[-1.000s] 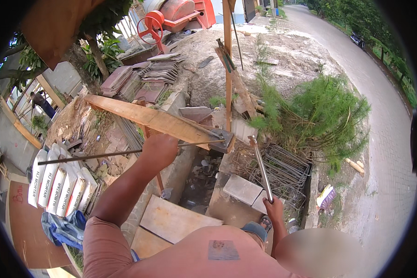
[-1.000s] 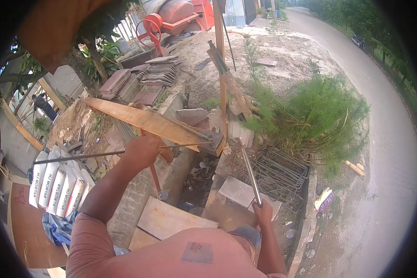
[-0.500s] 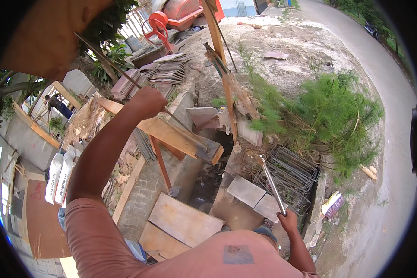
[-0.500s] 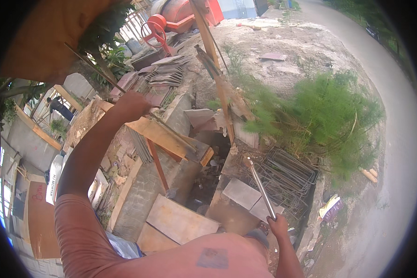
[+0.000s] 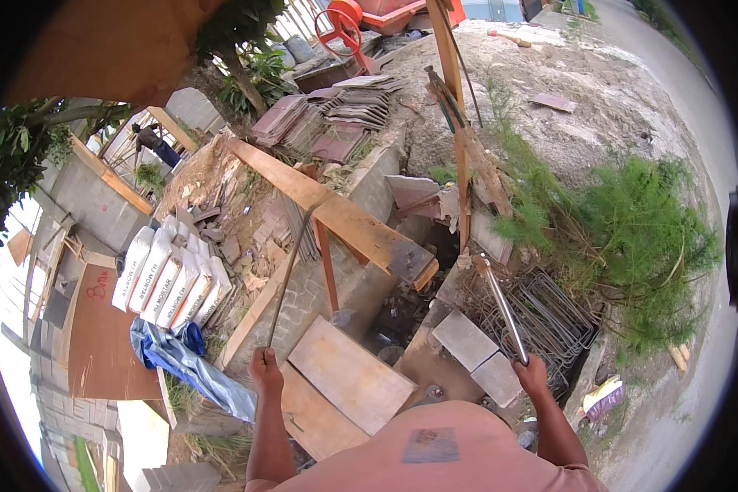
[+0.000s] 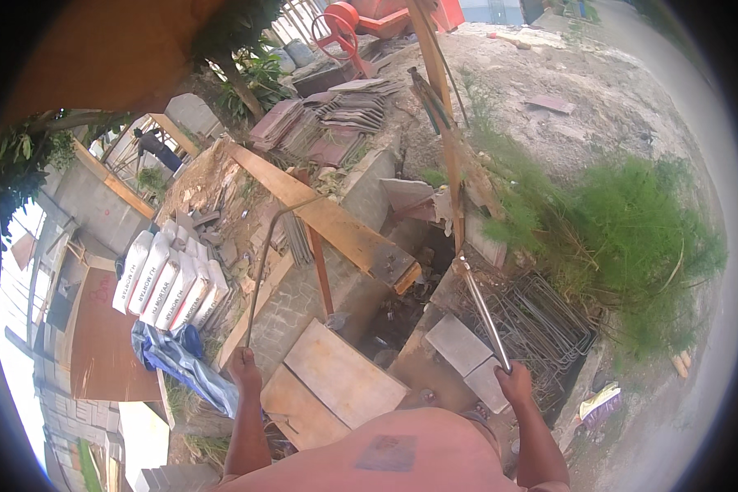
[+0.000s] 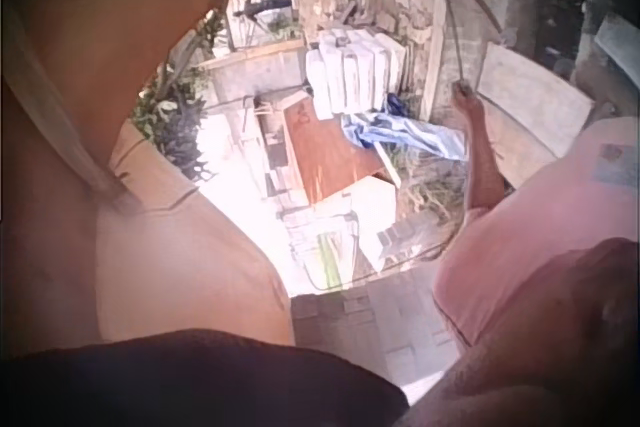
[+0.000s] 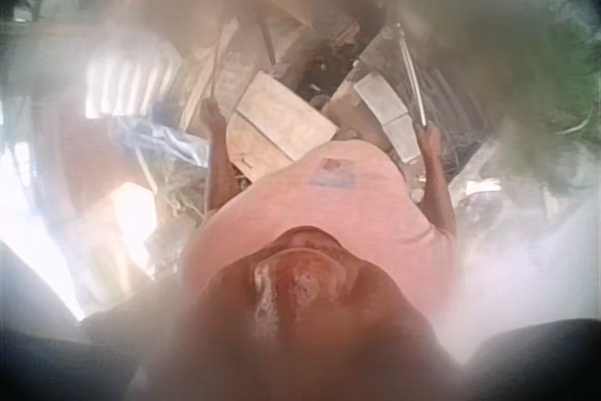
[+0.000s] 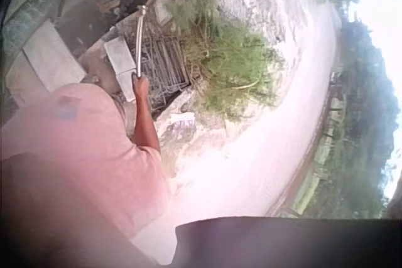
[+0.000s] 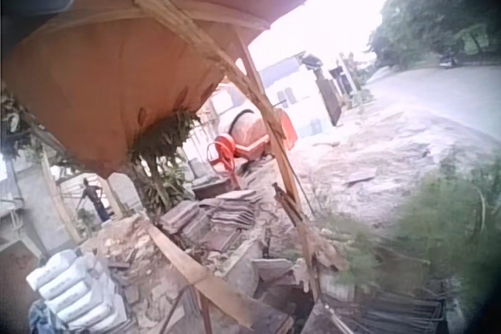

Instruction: The person uses a manual metal bender to bend thin metal rods into U-shaped forms. They repeatedly insert a rod, apply force with the lever, and remove the bent piece, stacking the finished items nearby.

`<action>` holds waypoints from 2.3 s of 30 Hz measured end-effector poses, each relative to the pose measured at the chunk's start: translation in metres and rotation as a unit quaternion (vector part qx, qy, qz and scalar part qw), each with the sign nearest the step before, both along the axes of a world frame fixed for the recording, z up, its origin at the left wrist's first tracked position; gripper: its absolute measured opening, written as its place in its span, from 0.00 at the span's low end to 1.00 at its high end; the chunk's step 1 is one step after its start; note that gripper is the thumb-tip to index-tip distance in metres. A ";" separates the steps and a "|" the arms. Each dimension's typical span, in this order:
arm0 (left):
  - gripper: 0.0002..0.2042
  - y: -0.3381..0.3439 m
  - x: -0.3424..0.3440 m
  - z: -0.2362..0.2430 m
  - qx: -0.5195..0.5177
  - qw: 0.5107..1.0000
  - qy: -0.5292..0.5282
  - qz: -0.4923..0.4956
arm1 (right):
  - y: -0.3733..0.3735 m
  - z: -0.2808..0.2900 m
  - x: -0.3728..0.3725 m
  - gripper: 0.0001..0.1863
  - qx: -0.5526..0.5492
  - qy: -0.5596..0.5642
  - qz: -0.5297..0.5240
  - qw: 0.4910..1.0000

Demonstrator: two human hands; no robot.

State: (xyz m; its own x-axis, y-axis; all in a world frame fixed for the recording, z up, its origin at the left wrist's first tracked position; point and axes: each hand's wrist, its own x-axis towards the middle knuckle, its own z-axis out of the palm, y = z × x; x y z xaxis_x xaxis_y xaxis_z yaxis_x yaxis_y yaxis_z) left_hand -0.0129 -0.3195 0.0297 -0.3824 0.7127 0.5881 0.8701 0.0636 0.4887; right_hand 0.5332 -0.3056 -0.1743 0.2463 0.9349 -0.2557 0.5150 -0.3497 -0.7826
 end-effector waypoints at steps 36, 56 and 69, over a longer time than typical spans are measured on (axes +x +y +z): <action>0.25 -0.007 0.071 -0.115 -0.270 0.952 -0.137 0.040 | 0.137 0.055 0.051 0.25 0.109 -0.170 0.128 0.971; 0.27 0.031 0.092 -0.121 -0.370 0.922 -0.108 -0.036 | 0.063 0.086 0.075 0.26 0.036 -0.210 0.031 0.976; 0.27 0.041 0.075 -0.114 -0.383 0.920 -0.067 -0.043 | 0.038 0.095 0.054 0.24 -0.009 -0.207 0.033 0.978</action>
State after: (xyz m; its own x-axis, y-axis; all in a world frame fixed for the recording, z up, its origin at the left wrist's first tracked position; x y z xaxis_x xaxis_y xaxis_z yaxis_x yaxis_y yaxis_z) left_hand 0.0619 -0.2786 -0.0841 -0.3368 0.9300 -0.1473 0.8236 0.3668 0.4327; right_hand 0.5873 -0.2679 -0.0795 0.2722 0.9483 -0.1633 0.8083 -0.3174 -0.4959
